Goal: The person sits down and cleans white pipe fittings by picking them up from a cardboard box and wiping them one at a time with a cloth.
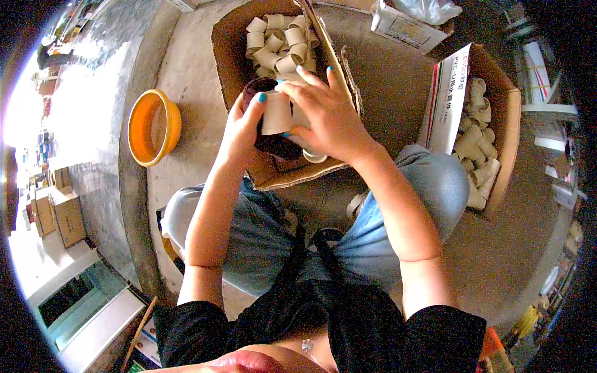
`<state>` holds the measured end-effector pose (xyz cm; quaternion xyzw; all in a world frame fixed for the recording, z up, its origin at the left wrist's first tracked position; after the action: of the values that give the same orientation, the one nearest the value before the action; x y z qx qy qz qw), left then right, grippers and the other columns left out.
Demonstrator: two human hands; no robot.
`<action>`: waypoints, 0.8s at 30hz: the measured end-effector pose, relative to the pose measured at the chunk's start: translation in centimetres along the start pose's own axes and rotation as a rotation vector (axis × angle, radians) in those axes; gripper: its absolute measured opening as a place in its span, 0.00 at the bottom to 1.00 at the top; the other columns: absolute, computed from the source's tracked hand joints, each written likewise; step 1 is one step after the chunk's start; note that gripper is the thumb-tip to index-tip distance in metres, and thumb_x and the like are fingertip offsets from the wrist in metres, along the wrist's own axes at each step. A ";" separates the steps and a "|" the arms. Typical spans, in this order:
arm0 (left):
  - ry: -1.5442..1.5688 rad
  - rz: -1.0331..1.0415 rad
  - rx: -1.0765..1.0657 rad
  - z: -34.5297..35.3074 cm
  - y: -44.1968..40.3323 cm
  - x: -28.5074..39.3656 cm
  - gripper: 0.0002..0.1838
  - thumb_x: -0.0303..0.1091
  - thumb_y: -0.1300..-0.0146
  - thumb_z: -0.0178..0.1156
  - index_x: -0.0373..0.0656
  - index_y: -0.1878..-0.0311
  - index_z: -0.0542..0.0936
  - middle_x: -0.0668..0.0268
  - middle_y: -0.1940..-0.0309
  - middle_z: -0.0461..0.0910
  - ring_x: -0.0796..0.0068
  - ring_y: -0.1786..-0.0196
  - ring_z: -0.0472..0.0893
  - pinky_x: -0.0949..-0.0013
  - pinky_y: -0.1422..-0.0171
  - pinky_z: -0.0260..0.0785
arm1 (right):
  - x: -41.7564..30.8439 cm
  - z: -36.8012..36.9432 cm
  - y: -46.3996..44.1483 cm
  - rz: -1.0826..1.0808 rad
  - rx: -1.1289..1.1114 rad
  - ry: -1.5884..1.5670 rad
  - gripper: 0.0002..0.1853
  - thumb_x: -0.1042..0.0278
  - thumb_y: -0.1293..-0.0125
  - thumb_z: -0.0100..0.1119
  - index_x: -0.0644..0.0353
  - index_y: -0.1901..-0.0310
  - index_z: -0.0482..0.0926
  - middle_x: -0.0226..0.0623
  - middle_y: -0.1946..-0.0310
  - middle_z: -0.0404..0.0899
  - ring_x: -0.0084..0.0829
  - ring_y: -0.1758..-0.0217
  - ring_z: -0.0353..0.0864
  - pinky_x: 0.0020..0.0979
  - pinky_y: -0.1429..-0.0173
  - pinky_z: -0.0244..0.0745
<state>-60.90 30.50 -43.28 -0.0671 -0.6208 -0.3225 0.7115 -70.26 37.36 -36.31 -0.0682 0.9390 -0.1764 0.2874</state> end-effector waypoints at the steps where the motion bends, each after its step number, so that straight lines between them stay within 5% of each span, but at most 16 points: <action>1: -0.108 0.080 0.065 -0.4 0.0 0.7 0.24 0.42 0.43 0.62 0.35 0.51 0.68 0.61 0.61 0.75 0.76 0.60 0.75 0.72 0.56 0.70 | -0.1 0.1 0.0 0.000 0.005 0.029 0.39 0.60 0.56 0.68 0.55 0.40 0.62 0.36 0.42 0.66 0.42 0.34 0.59 0.53 0.32 0.46; 2: -0.227 0.165 0.130 -0.6 0.2 1.4 0.26 0.40 0.46 0.65 0.35 0.51 0.66 0.61 0.62 0.75 0.78 0.61 0.74 0.73 0.57 0.70 | -0.4 0.1 0.0 0.000 0.010 0.059 0.39 0.61 0.56 0.68 0.56 0.40 0.62 0.37 0.42 0.66 0.41 0.35 0.60 0.51 0.32 0.47; 6: -0.591 0.316 0.292 -0.1 1.6 3.4 0.36 0.39 0.54 0.69 0.34 0.46 0.62 0.46 0.58 0.73 0.56 0.57 0.77 0.65 0.53 0.70 | -1.0 0.3 0.4 0.034 0.039 -0.027 0.39 0.68 0.57 0.67 0.61 0.41 0.61 0.44 0.43 0.65 0.44 0.39 0.64 0.39 0.35 0.59; 9: -0.763 0.593 0.355 0.6 2.9 4.7 0.38 0.37 0.55 0.69 0.34 0.44 0.60 0.45 0.53 0.71 0.55 0.52 0.75 0.63 0.48 0.67 | -1.1 0.7 0.6 0.035 0.073 -0.081 0.36 0.72 0.55 0.65 0.64 0.43 0.60 0.47 0.43 0.65 0.45 0.41 0.67 0.36 0.41 0.68; 13: -0.668 0.592 0.348 0.2 3.2 4.7 0.40 0.37 0.56 0.69 0.34 0.43 0.59 0.46 0.53 0.71 0.53 0.50 0.74 0.62 0.46 0.65 | -1.8 0.3 0.7 -0.039 0.108 -0.146 0.34 0.74 0.54 0.64 0.63 0.43 0.60 0.47 0.42 0.65 0.45 0.42 0.68 0.36 0.42 0.69; 18: -0.218 0.251 0.203 -1.0 0.6 1.0 0.21 0.37 0.40 0.57 0.37 0.48 0.65 0.58 0.57 0.73 0.72 0.54 0.72 0.70 0.49 0.65 | -1.5 0.2 0.8 -0.079 0.078 -0.212 0.35 0.71 0.53 0.65 0.62 0.42 0.60 0.48 0.43 0.65 0.45 0.42 0.68 0.37 0.42 0.69; 23: 0.183 -0.186 -0.016 0.1 0.3 -2.1 0.23 0.52 0.35 0.45 0.44 0.48 0.69 0.64 0.58 0.74 0.74 0.58 0.74 0.70 0.52 0.67 | -0.4 0.8 1.2 0.020 0.018 -0.362 0.36 0.68 0.51 0.66 0.60 0.41 0.59 0.45 0.44 0.67 0.44 0.41 0.68 0.37 0.41 0.68; 24: 0.233 -0.236 -0.073 0.7 1.0 -1.8 0.26 0.56 0.36 0.44 0.44 0.47 0.69 0.63 0.57 0.75 0.72 0.57 0.76 0.69 0.52 0.68 | -0.1 1.0 1.3 0.075 0.016 -0.451 0.36 0.67 0.51 0.66 0.57 0.41 0.59 0.43 0.43 0.68 0.44 0.40 0.68 0.40 0.34 0.59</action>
<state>-60.98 32.30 -44.45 0.0184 -0.5255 -0.4315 0.7330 -69.66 38.31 -37.46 -0.0685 0.8513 -0.1534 0.4970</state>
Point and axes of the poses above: each hand's wrist, its own y-axis away from the middle knuckle, its own z-axis out of the palm, x = y × z, the point moved 10 cm from there along -y, towards the middle knuckle
